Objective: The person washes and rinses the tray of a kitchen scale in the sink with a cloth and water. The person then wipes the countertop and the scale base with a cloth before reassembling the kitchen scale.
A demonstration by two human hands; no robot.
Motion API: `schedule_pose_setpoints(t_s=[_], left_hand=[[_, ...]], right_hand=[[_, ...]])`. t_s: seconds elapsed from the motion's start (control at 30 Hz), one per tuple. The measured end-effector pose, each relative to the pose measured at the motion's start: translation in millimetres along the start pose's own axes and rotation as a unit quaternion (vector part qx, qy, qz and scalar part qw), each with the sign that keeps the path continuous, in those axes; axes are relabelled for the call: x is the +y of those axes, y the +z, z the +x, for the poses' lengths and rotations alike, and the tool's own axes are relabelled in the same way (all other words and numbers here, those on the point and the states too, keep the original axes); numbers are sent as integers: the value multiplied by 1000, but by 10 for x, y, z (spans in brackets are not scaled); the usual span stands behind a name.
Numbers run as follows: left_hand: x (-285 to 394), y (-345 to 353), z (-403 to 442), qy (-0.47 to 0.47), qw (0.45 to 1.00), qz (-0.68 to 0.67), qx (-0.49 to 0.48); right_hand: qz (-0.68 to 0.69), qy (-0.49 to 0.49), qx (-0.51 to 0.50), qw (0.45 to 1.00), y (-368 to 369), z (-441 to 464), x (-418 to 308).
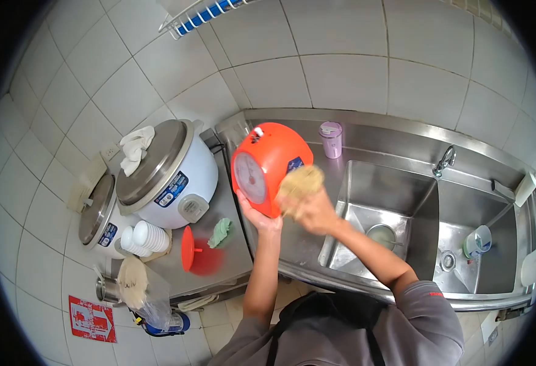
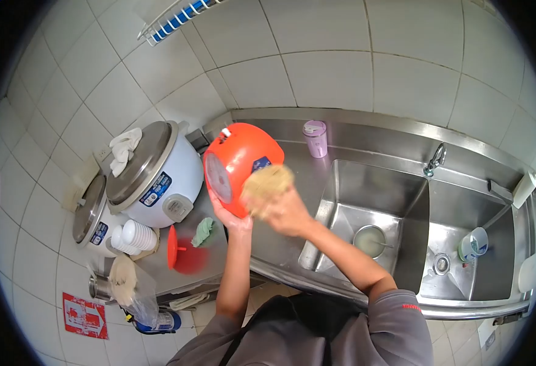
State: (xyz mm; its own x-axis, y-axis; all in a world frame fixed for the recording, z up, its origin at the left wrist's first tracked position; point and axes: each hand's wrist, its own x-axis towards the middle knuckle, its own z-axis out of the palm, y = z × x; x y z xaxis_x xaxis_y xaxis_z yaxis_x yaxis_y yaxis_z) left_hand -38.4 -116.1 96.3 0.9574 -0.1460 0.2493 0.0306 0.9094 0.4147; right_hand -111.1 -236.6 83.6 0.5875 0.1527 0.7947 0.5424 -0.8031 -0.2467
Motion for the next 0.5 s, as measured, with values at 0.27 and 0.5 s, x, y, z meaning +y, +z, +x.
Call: schedule_pose_setpoints(t_s=[0.27,0.5], left_hand=[[101,277,-14,-6,998,-26,-54],[-103,71,-169,-14,993,65,-95]], right_hand=[[649,323,260,638,-153,412,142],[696,456,291,472,54,140,-120]])
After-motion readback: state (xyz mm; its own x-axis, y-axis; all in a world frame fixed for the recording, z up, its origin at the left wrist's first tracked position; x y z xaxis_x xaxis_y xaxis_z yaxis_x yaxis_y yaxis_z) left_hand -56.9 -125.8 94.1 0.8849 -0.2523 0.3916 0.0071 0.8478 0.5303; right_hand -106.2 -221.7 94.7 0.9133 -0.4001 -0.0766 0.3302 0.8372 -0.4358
